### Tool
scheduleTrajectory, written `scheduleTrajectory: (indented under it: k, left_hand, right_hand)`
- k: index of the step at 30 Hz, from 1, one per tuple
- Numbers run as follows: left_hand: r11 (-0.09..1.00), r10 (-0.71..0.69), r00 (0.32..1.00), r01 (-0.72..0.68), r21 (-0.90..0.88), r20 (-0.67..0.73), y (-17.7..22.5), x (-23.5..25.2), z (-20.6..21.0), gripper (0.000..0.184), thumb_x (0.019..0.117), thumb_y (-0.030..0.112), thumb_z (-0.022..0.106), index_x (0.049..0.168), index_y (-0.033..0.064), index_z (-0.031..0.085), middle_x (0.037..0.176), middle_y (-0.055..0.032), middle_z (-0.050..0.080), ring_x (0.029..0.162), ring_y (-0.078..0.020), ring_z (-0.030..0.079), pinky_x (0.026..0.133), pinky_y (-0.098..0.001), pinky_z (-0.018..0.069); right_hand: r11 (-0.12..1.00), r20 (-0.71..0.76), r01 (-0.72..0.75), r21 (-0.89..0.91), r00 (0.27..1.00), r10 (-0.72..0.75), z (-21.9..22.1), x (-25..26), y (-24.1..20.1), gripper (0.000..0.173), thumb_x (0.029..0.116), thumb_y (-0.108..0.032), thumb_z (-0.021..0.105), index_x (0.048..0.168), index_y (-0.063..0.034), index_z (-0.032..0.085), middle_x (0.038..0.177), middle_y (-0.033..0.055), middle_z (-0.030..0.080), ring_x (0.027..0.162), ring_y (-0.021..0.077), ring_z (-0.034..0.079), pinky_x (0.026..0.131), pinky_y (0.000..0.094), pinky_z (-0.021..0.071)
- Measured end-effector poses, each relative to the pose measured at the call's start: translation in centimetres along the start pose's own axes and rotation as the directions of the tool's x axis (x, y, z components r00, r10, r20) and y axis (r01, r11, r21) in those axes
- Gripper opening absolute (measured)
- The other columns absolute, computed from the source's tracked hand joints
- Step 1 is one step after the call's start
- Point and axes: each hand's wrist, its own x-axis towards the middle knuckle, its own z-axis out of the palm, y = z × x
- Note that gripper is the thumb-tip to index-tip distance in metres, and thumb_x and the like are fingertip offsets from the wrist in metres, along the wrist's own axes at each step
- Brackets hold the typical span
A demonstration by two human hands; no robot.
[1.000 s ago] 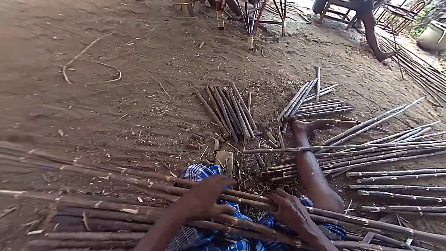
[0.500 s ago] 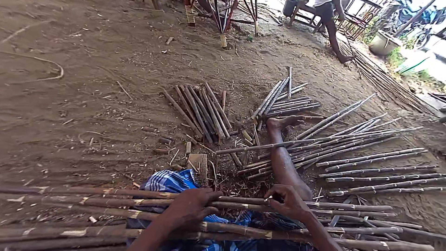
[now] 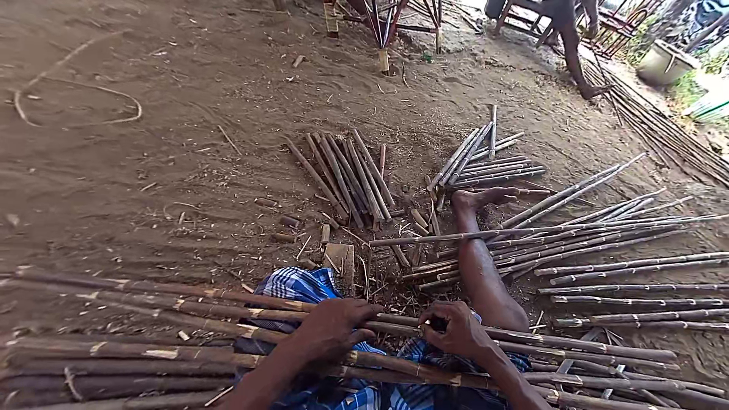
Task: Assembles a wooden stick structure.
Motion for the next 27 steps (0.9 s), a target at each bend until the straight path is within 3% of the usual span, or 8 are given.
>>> scheduleTrajectory:
  k: [2, 4, 7, 9, 13, 16, 20, 27]
  left_hand:
    - [1.0, -0.01, 1.0, 0.01, -0.003, 0.014, 0.1, 0.0, 0.0, 0.046, 0.1018, 0.056, 0.052, 0.141, 0.0321, 0.059, 0.116, -0.0007, 0.07, 0.106, -0.021, 0.068, 0.089, -0.0482, 0.0554]
    - [1.0, -0.014, 1.0, 0.014, -0.004, 0.019, 0.1, -0.1, 0.0, 0.047, 0.1018, 0.056, 0.051, 0.141, 0.032, 0.059, 0.117, -0.0009, 0.07, 0.106, -0.021, 0.068, 0.09, -0.0481, 0.0554]
    - [1.0, -0.014, 1.0, 0.014, 0.001, 0.016, 0.2, -0.5, 0.1, 0.047, 0.1019, 0.057, 0.05, 0.141, 0.0317, 0.059, 0.115, -0.0008, 0.07, 0.105, -0.0211, 0.069, 0.088, -0.0475, 0.0555]
    - [1.0, -0.01, 1.0, 0.01, -0.015, 0.014, 0.6, -0.9, 0.1, 0.047, 0.1011, 0.056, 0.052, 0.139, 0.0298, 0.061, 0.113, -0.0031, 0.071, 0.102, -0.0236, 0.069, 0.086, -0.0496, 0.0558]
    - [0.997, -0.056, 0.998, 0.058, -0.059, 0.04, 0.9, -2.9, 0.0, 0.049, 0.0992, 0.057, 0.054, 0.14, 0.0295, 0.061, 0.113, -0.0061, 0.072, 0.102, -0.0281, 0.07, 0.085, -0.0552, 0.0559]
    - [0.996, -0.064, 0.998, 0.064, -0.058, 0.005, 0.9, -3.3, 0.4, 0.048, 0.0989, 0.058, 0.053, 0.138, 0.0309, 0.063, 0.112, -0.0028, 0.072, 0.1, -0.0244, 0.071, 0.082, -0.0523, 0.0569]
    - [0.996, -0.06, 0.998, 0.061, -0.067, 0.011, 0.9, -2.3, 0.1, 0.048, 0.0974, 0.059, 0.055, 0.136, 0.0314, 0.065, 0.114, -0.0013, 0.073, 0.102, -0.0233, 0.071, 0.084, -0.0531, 0.0566]
    - [0.994, -0.08, 0.995, 0.084, -0.068, 0.06, 0.7, -1.8, -0.1, 0.049, 0.0967, 0.061, 0.055, 0.137, 0.0341, 0.063, 0.118, 0.0013, 0.072, 0.106, -0.0215, 0.07, 0.087, -0.0536, 0.056]
  right_hand:
    - [0.999, 0.005, -0.034, 0.014, 0.999, 0.034, 0.0, 0.0, -0.1, 0.012, 0.0905, -0.023, 0.07, 0.095, -0.0146, 0.078, 0.082, -0.0032, 0.07, 0.068, 0.0017, 0.06, 0.062, 0.0213, 0.0517]
    - [0.984, 0.025, -0.164, 0.065, 0.986, 0.163, -0.2, 0.3, -0.4, 0.012, 0.0902, -0.025, 0.071, 0.095, -0.0166, 0.079, 0.081, -0.0057, 0.071, 0.067, 0.0009, 0.062, 0.062, 0.0223, 0.0534]
    - [0.897, 0.128, -0.436, 0.076, 0.896, 0.425, -0.7, 1.7, -0.5, 0.017, 0.0905, -0.035, 0.071, 0.097, -0.0215, 0.079, 0.077, -0.0066, 0.07, 0.067, 0.0047, 0.063, 0.065, 0.0309, 0.0543]
    - [0.861, 0.183, -0.498, 0.105, 0.86, 0.476, -1.2, 1.8, -0.6, 0.019, 0.092, -0.036, 0.07, 0.1, -0.02, 0.078, 0.078, -0.0044, 0.069, 0.069, 0.0071, 0.063, 0.068, 0.0335, 0.0539]
    - [0.882, 0.12, -0.384, 0.271, 0.923, 0.365, -3.3, -1.3, -0.6, 0.017, 0.0933, -0.024, 0.068, 0.103, -0.0136, 0.077, 0.08, -0.0023, 0.07, 0.067, 0.0065, 0.062, 0.063, 0.0286, 0.0529]
    - [0.93, 0.061, -0.3, 0.214, 0.954, 0.293, -4.6, -4.9, 1.0, 0.017, 0.0917, -0.021, 0.067, 0.104, -0.0134, 0.076, 0.087, -0.0028, 0.072, 0.071, 0.0051, 0.064, 0.065, 0.028, 0.0558]
    - [0.963, -0.037, -0.214, 0.163, 0.974, 0.222, -6.2, -7.2, 2.9, 0.013, 0.0867, -0.018, 0.067, 0.094, -0.0124, 0.076, 0.082, -0.0027, 0.07, 0.066, 0.0045, 0.061, 0.059, 0.027, 0.0526]
    - [0.986, -0.004, -0.162, 0.034, 0.987, 0.162, -6.3, -7.8, 2.8, 0.011, 0.0856, -0.02, 0.069, 0.09, -0.0126, 0.076, 0.081, -0.0028, 0.068, 0.07, 0.0031, 0.061, 0.062, 0.0241, 0.0512]
